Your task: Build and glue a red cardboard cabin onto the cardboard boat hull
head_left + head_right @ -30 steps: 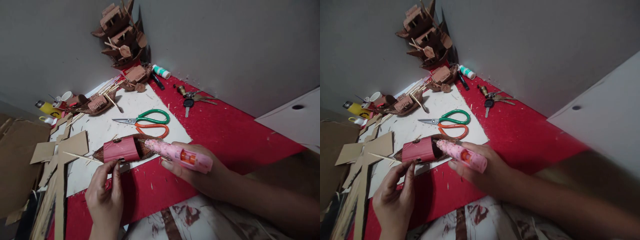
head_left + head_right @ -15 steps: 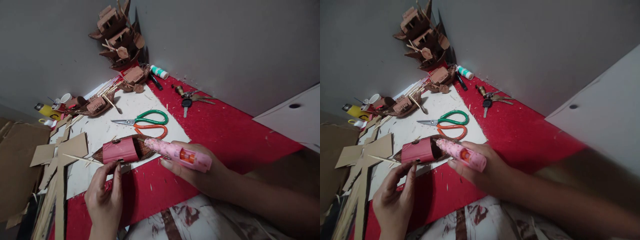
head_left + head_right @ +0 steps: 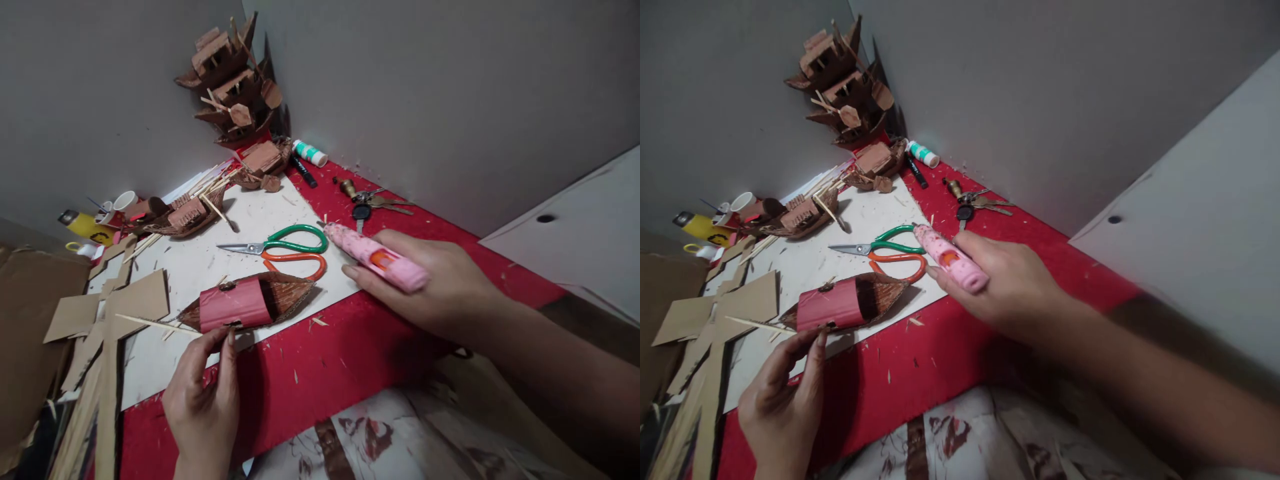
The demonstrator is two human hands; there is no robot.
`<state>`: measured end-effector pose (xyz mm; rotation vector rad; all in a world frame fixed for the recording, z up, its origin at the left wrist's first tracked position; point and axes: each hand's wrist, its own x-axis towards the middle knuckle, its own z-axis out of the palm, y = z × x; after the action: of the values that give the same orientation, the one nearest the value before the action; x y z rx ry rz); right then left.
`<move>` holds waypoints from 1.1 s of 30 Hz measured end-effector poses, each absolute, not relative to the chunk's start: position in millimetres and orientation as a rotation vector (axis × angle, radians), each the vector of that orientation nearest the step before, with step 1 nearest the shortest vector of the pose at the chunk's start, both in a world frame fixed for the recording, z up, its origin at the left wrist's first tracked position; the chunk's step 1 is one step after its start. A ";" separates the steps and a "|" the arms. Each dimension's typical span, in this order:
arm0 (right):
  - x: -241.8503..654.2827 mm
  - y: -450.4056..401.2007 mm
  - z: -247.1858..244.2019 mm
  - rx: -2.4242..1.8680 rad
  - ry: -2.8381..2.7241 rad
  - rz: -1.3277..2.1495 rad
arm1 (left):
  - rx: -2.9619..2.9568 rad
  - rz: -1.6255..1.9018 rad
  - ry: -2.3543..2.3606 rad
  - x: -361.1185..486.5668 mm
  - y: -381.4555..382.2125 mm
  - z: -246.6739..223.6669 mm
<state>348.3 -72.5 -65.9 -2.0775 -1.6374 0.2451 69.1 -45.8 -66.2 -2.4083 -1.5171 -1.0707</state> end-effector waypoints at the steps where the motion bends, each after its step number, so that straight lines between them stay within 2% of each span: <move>1: 354.2 -68.1 -65.1 -2.146 -1.666 0.192 | -2.406 -1.086 -1.528 69.3 -45.6 -66.4; 4: 371.4 -56.7 -68.6 -2.299 -1.789 0.090 | -2.410 -1.109 -1.544 68.1 -44.6 -68.3; 8: 388.3 -58.0 -76.4 -2.231 -1.922 0.091 | -2.381 -1.122 -1.575 65.8 -44.3 -71.3; 13: 363.2 -73.4 -64.2 -1.772 -1.899 0.021 | -2.380 -1.151 -1.558 65.6 -44.9 -72.7; 16: 324.2 -72.8 -53.4 -1.394 -2.015 0.179 | -2.384 -1.162 -1.522 64.5 -44.5 -74.1; 19: 292.6 -61.5 -49.0 -1.248 -2.205 0.338 | -2.393 -1.157 -1.499 62.9 -43.9 -76.1; 26: 274.7 -30.2 -45.1 -1.259 -2.340 0.184 | -2.432 -1.158 -1.453 60.4 -42.8 -77.8; 33: 272.9 -11.7 -48.3 -1.280 -2.410 0.354 | -2.427 -1.140 -1.350 58.9 -40.3 -79.7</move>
<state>272.9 -11.7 -48.3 -1.2802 -2.4105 0.3543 58.9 -40.3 -79.7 -2.4271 -1.3495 -1.1397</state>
